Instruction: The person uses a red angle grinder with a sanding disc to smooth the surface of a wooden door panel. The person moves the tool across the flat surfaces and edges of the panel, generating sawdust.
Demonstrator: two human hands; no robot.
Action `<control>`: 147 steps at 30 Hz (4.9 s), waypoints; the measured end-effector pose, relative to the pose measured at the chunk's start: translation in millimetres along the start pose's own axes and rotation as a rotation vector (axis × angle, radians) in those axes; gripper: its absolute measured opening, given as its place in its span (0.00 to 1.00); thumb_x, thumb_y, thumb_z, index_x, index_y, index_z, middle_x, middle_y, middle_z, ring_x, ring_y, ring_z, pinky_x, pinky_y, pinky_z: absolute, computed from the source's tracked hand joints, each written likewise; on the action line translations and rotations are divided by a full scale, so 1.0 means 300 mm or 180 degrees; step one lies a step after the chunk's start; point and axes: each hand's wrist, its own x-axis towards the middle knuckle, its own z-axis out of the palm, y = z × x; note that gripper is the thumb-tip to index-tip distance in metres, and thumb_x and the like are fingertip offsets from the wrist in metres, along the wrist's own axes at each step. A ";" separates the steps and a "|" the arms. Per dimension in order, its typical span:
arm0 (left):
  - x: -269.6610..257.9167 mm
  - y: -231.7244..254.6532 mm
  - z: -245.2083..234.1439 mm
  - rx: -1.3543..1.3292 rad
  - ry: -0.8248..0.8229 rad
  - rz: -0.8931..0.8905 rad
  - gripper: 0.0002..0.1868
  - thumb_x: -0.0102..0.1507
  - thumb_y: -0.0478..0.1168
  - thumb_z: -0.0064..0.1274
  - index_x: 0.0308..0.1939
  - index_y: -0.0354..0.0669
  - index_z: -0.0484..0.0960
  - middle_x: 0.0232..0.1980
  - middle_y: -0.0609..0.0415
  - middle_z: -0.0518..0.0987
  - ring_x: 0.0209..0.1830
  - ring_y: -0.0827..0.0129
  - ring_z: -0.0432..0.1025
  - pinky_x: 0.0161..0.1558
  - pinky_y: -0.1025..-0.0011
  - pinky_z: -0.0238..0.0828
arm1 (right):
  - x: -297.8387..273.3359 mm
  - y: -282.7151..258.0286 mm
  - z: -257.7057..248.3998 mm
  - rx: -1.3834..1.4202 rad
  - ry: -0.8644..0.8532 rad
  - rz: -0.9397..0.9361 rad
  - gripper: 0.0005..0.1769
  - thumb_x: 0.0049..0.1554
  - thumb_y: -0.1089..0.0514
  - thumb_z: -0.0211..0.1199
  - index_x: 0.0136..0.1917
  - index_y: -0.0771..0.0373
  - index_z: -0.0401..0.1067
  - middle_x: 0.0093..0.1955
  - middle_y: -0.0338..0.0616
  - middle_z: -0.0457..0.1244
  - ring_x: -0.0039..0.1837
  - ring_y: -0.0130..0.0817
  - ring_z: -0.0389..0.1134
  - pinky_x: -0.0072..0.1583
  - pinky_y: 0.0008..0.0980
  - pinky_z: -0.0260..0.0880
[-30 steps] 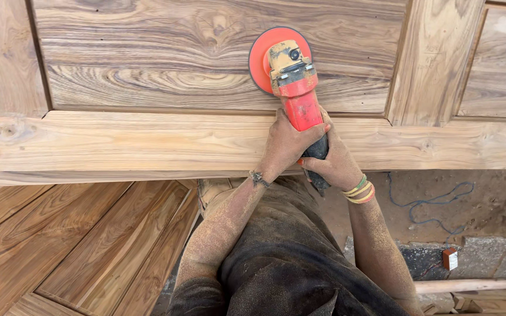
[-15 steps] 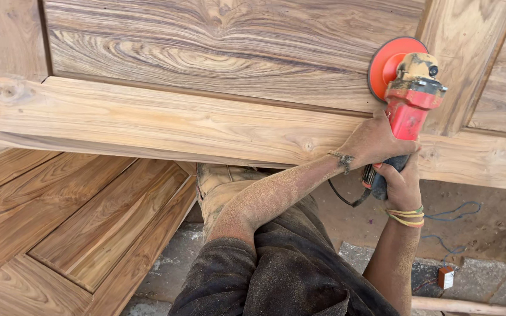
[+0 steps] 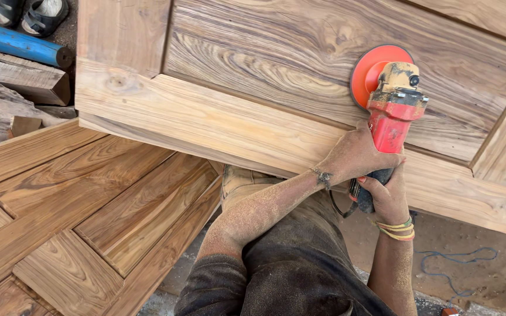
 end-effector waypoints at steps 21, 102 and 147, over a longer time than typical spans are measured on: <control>-0.199 -0.158 -0.838 -0.0887 0.1379 -0.0163 0.31 0.53 0.52 0.68 0.53 0.38 0.79 0.49 0.48 0.85 0.49 0.64 0.82 0.50 0.66 0.80 | 0.332 -0.204 0.761 -0.2045 -0.0964 -0.0102 0.61 0.42 0.54 0.70 0.83 0.57 0.44 0.62 0.52 0.66 0.59 0.40 0.72 0.60 0.36 0.72; -0.097 -0.151 -0.820 -0.0331 0.1563 -0.0233 0.42 0.49 0.58 0.67 0.56 0.29 0.73 0.47 0.38 0.83 0.47 0.51 0.81 0.47 0.61 0.79 | 0.413 -0.203 0.725 -0.1367 -0.1242 -0.0261 0.53 0.45 0.64 0.68 0.79 0.65 0.47 0.51 0.46 0.64 0.45 0.28 0.69 0.44 0.30 0.74; 0.221 0.132 0.407 -0.0159 -0.0249 -0.0100 0.46 0.48 0.63 0.64 0.55 0.28 0.72 0.47 0.37 0.83 0.45 0.49 0.83 0.46 0.59 0.81 | 0.016 -0.087 -0.473 -0.1228 0.0216 -0.0354 0.36 0.53 0.68 0.66 0.71 0.70 0.55 0.57 0.48 0.63 0.52 0.30 0.67 0.52 0.33 0.72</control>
